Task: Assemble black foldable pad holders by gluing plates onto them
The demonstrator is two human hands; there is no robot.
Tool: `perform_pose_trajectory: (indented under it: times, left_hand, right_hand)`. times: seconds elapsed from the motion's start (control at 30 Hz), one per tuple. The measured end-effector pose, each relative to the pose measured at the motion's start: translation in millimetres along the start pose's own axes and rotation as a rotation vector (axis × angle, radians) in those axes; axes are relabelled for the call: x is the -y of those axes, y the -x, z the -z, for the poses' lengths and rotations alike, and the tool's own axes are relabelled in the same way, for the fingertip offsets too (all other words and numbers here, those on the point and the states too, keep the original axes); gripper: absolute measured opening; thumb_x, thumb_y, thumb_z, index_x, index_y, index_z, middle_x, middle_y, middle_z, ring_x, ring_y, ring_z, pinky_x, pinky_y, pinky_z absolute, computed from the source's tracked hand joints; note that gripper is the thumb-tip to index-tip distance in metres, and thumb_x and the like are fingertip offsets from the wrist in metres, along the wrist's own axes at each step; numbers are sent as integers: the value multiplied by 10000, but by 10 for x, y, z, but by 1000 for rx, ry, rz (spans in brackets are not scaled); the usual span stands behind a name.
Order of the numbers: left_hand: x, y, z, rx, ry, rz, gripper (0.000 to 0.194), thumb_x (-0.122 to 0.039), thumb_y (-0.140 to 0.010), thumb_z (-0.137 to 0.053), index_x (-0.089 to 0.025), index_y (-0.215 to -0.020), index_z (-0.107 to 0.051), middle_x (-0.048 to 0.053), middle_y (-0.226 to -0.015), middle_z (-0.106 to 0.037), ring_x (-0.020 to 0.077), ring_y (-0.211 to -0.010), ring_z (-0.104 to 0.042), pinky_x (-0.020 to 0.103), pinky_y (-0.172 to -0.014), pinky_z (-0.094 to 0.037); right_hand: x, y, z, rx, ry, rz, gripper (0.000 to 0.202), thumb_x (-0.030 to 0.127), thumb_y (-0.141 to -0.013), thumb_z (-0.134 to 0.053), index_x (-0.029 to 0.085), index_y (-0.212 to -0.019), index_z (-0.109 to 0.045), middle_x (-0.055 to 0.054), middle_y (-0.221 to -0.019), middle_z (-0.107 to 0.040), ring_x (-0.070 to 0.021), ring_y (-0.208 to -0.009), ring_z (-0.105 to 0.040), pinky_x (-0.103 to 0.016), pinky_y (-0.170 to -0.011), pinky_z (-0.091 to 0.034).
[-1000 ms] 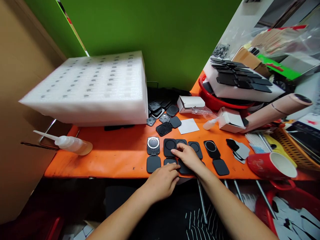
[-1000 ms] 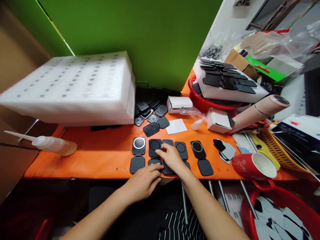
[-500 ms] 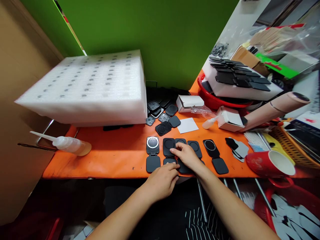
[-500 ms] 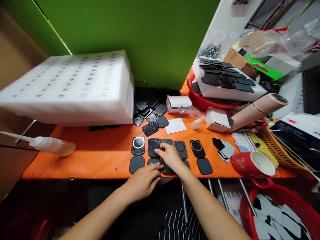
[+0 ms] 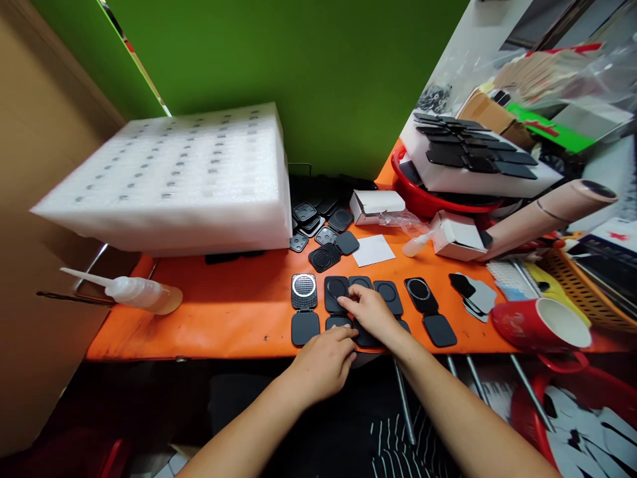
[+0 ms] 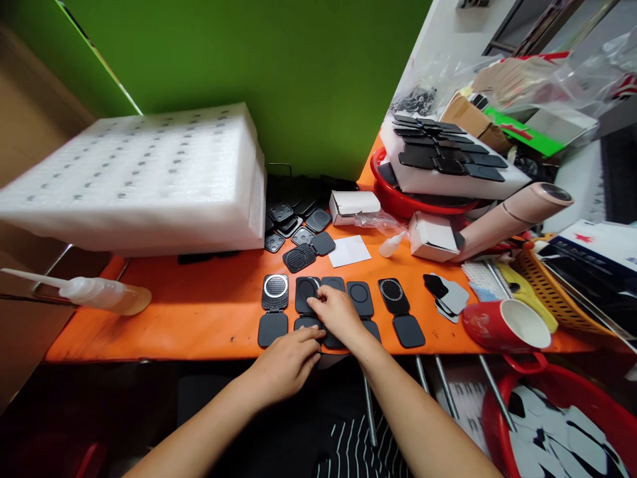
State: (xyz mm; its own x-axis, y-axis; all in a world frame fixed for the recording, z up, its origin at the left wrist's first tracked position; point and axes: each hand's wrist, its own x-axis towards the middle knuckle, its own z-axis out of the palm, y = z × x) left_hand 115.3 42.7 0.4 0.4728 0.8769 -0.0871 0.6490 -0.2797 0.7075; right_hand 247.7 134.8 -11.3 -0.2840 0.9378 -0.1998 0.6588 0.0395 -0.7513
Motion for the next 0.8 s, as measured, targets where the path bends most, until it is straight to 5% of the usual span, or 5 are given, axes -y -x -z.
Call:
perform_pose_trajectory:
  times: [0.53, 0.7, 0.8]
  left_hand:
    - [2, -23, 52, 21, -16, -35, 221, -164, -863, -430, -189, -972, -621, 56, -1251, -576, 202, -1116, -545, 344, -942, -462]
    - [3, -24, 49, 19, -24, -38, 217, -158, -858, -431, -187, -957, -623, 49, -1228, -591, 195, -1093, -557, 334, -923, -476]
    - [10, -22, 26, 16, -30, -29, 238, -163, -858, -430, -182, -1001, -620, 55, -1248, -585, 194, -1143, -531, 345, -972, -442]
  right_hand:
    - [73, 17, -41, -50, 278, 109, 139, 243, -787, -513, 202, -655, -520, -11, -610, -567, -156, -563, -489, -260, -538, -316]
    - [105, 38, -23, -146, 552, 275, 158, 317, -831, -521, 189, -752, -570, -104, -833, -602, -257, -856, -511, -387, -786, -360]
    - [70, -49, -27, -278, 674, 258, 322, 473, -783, -581, 167, -882, -579, -149, -969, -585, -314, -984, -484, -532, -950, -250]
